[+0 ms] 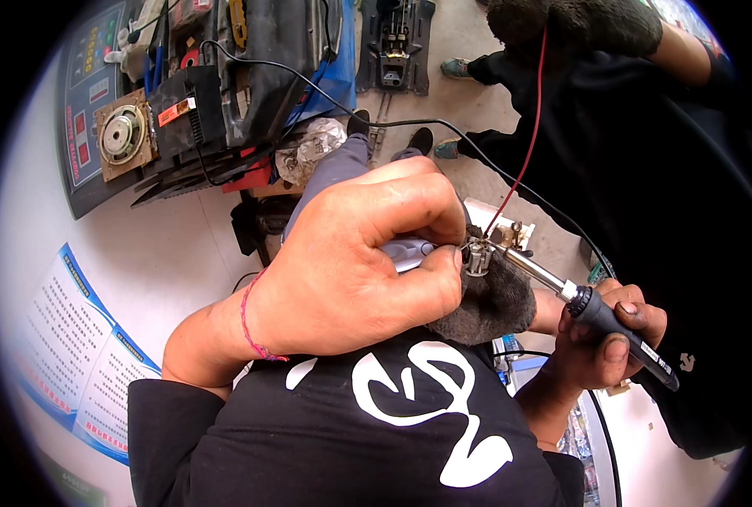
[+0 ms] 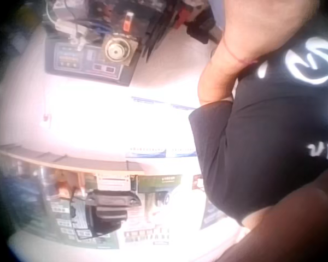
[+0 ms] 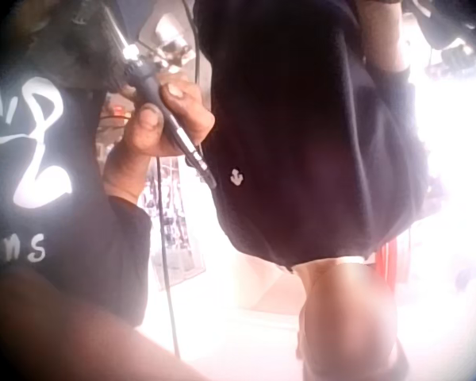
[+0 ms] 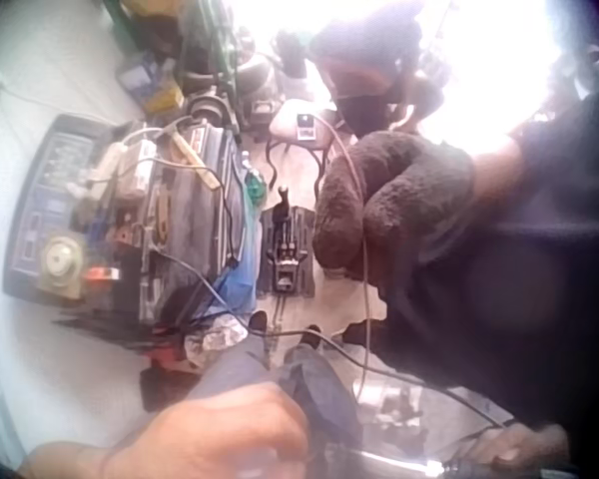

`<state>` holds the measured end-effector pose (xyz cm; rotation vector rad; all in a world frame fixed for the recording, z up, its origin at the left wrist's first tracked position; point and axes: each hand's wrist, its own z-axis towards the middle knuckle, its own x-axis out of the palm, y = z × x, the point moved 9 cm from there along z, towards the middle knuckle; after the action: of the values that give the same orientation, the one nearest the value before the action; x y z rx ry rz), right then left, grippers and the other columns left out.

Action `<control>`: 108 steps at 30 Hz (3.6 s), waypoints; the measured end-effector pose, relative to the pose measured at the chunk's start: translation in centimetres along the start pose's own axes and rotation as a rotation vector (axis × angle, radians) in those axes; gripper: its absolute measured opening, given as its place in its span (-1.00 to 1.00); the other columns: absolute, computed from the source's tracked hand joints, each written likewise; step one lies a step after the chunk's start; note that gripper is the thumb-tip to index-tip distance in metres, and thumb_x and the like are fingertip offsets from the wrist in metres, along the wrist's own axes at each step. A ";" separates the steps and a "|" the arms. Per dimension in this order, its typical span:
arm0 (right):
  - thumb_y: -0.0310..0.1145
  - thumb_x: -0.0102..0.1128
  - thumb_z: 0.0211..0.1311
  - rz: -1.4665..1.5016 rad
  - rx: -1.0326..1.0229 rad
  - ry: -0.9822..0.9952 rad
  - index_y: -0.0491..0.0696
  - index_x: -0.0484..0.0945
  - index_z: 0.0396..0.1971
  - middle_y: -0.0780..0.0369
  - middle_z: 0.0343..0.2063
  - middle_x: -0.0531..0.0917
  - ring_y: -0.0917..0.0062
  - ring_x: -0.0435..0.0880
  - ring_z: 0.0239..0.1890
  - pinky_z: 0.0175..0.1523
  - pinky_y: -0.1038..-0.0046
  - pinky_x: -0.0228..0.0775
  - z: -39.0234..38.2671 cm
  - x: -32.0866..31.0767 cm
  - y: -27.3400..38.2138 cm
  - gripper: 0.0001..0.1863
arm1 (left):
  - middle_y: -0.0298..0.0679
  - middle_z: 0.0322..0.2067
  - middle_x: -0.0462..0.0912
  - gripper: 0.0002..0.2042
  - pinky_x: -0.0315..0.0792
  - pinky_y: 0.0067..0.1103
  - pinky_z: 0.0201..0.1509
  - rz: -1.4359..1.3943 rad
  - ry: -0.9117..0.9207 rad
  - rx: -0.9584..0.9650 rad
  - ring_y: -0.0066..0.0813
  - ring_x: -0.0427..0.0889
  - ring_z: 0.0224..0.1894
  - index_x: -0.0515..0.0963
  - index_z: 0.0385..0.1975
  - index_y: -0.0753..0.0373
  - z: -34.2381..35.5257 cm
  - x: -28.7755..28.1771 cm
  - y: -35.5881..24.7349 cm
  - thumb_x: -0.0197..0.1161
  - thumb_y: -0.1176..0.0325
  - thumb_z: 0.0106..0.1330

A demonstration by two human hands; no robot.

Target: The person uses a soldering iron to apply solder to a small electronic component held in a clamp. They repeatedly heat the component and apply solder wire, then clean the iron tip with a sponge. The person also uses a small brush to clean the component and briefly handles a red tool box and a cardboard box.

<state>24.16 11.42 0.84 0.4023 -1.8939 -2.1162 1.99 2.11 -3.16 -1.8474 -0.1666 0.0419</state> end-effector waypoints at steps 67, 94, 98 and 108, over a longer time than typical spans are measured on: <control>-0.55 0.18 0.21 -0.252 -0.205 0.286 -0.08 0.41 -0.22 0.22 -0.62 0.40 0.54 0.35 -0.62 -0.56 0.49 0.18 0.3 3.3 3.9 -0.82 | -0.22 -0.31 0.53 -0.90 0.43 -0.58 -0.11 0.007 0.059 0.006 -0.47 0.51 -0.25 0.51 -0.38 0.35 0.6 0.9 0.1 0.21 0.63 0.12; -0.48 0.37 -0.09 -0.374 -0.341 0.491 -0.02 0.44 -0.16 0.24 -0.47 0.46 0.52 0.40 -0.61 -0.57 0.48 0.30 -1.0 3.0 4.7 -0.57 | -0.22 -0.31 0.53 -0.91 0.44 -0.59 -0.12 0.022 0.073 0.005 -0.49 0.52 -0.26 0.51 -0.37 0.36 1.0 1.5 0.0 0.23 0.63 0.14; -0.47 0.37 -0.04 -0.377 -0.344 0.495 -0.02 0.44 -0.14 0.25 -0.47 0.46 0.52 0.41 -0.61 -0.56 0.47 0.31 -1.1 2.9 4.7 -0.59 | -0.22 -0.31 0.53 -0.91 0.43 -0.60 -0.13 0.014 0.062 0.005 -0.49 0.51 -0.26 0.50 -0.37 0.37 1.0 1.5 0.1 0.23 0.63 0.14; -0.48 0.35 -0.04 -0.388 -0.332 0.492 -0.02 0.43 -0.14 0.24 -0.46 0.46 0.51 0.42 -0.59 -0.53 0.46 0.32 -1.3 2.5 4.4 -0.58 | -0.22 -0.32 0.53 -0.91 0.42 -0.58 -0.13 0.025 0.058 0.005 -0.48 0.51 -0.27 0.52 -0.37 0.36 1.0 1.6 0.0 0.24 0.62 0.15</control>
<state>22.45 8.76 5.06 1.1603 -1.2377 -2.2296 3.44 3.28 -3.39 -1.8440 -0.1031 0.0064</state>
